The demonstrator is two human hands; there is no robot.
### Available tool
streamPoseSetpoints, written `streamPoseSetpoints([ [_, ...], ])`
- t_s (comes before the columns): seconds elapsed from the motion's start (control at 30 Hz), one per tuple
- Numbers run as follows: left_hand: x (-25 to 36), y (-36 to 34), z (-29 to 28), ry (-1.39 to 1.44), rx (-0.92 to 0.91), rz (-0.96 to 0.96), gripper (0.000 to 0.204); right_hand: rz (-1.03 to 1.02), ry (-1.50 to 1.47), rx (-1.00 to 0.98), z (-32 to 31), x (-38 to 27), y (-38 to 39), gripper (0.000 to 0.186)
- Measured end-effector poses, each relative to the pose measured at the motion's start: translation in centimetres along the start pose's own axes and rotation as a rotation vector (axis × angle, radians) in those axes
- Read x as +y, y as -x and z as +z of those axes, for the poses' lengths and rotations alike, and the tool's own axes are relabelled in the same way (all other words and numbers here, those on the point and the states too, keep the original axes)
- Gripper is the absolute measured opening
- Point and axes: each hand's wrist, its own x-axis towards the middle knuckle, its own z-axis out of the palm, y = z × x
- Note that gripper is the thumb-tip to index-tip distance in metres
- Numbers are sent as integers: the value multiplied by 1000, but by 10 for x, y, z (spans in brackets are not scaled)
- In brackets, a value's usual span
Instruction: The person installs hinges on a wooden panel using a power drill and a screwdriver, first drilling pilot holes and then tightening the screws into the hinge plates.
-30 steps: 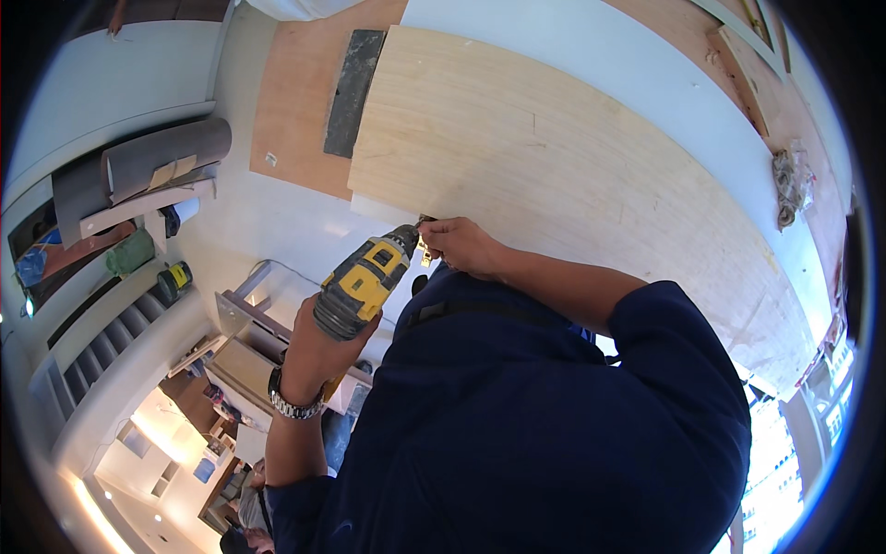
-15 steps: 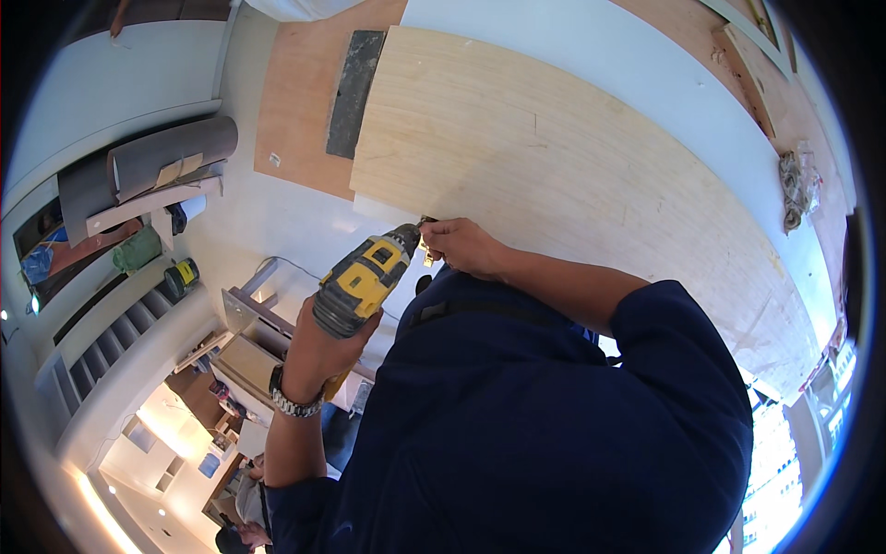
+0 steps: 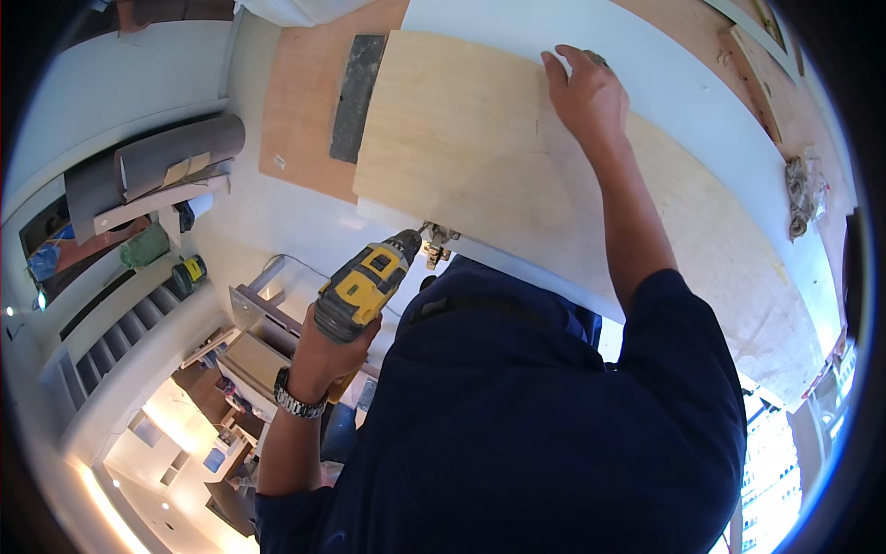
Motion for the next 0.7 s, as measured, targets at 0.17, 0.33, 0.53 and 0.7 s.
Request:
streamPoseSetpoints([
  [0.17,-8,-1,-1,-24,-14,-29,27,-61,154,-110,13,10,-6,35],
  [0.33,-14,-3,1,-34,-32,16,27,-122,171,-43,14,10,-5,35],
  [0.53,-14,-3,4,-22,-11,12,24,-136,212,-13,13,8,-3,35],
  [0.7,-19,-2,6,-112,-33,56,22,-152,216,5,15,7,-2,33],
])
